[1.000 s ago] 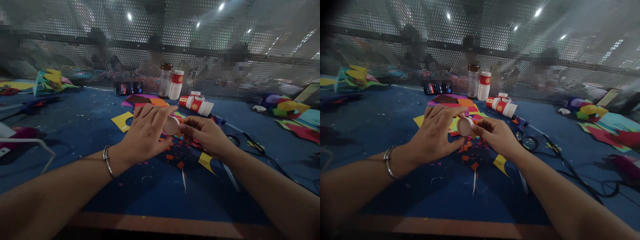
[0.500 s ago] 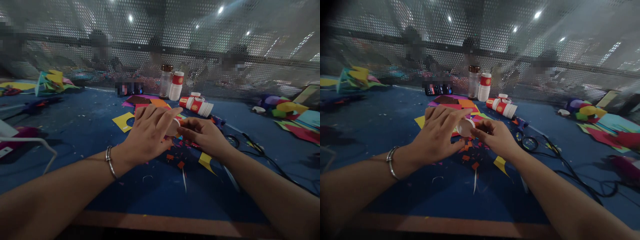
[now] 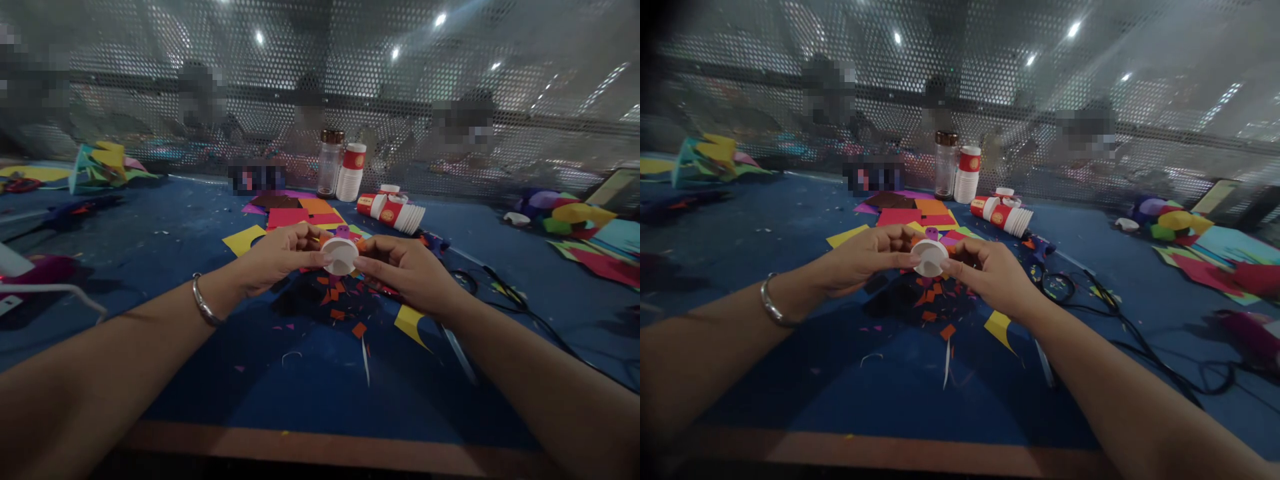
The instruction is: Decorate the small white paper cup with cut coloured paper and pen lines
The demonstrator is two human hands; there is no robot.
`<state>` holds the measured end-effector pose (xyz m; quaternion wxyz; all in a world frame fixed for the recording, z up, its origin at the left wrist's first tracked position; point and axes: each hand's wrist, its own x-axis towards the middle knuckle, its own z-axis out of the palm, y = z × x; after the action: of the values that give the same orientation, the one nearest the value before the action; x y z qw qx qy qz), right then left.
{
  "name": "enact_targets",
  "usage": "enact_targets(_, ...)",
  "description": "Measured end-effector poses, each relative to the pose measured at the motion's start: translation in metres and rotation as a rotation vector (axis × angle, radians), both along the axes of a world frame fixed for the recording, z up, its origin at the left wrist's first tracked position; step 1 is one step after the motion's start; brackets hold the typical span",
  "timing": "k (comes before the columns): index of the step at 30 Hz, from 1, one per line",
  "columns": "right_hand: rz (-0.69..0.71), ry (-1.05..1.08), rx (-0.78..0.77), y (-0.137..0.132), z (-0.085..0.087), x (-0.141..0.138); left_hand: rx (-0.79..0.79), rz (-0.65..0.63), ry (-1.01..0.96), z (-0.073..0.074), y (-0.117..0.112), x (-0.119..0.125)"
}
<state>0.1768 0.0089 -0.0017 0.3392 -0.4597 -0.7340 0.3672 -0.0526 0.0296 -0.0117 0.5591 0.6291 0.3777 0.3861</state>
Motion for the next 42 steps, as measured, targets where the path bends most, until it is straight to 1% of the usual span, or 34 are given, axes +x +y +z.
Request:
enact_targets(6, 0.027, 0.001, -0.01, 0.0002, -0.0008, -0.0001, -0.162, -0.063, -0.105, 0.0053, -0.0051, 0.0028)
enact_targets(11, 0.055, 0.04, -0.018, 0.0001, 0.0, -0.0006, -0.25, -0.131, -0.15, 0.0033, -0.0031, -0.0008)
enact_targets(14, 0.056, 0.036, -0.024, 0.0005, -0.0001, 0.0002, -0.273, -0.142, -0.167, 0.0013, -0.0015, -0.0029)
enact_targets(19, 0.052, 0.038, -0.024, 0.0009, -0.001, -0.0001, -0.266, -0.122, -0.193, -0.0015, -0.0013, -0.0019)
enact_targets(24, 0.04, 0.061, -0.066, 0.0004, -0.0004, -0.0016, -0.248, -0.083, -0.199, -0.002, -0.0028, 0.0014)
enact_targets(29, 0.003, 0.045, -0.069, 0.0015, -0.0014, 0.0004, -0.272, -0.024, -0.247, -0.0007, -0.002, 0.0023)
enact_targets(34, 0.006, 0.021, -0.071, 0.0036, -0.003, 0.0022, -0.283, 0.02, -0.326, -0.0014, 0.0001, 0.0018)
enact_targets(38, -0.024, 0.04, -0.07, 0.0039, -0.0031, 0.0021, -0.28, 0.025, -0.378, -0.0021, 0.0005, 0.0023)
enact_targets(42, -0.037, 0.035, -0.075, 0.0037, -0.0025, 0.0014, -0.315, 0.019, -0.373, -0.0013, -0.0002, 0.0035)
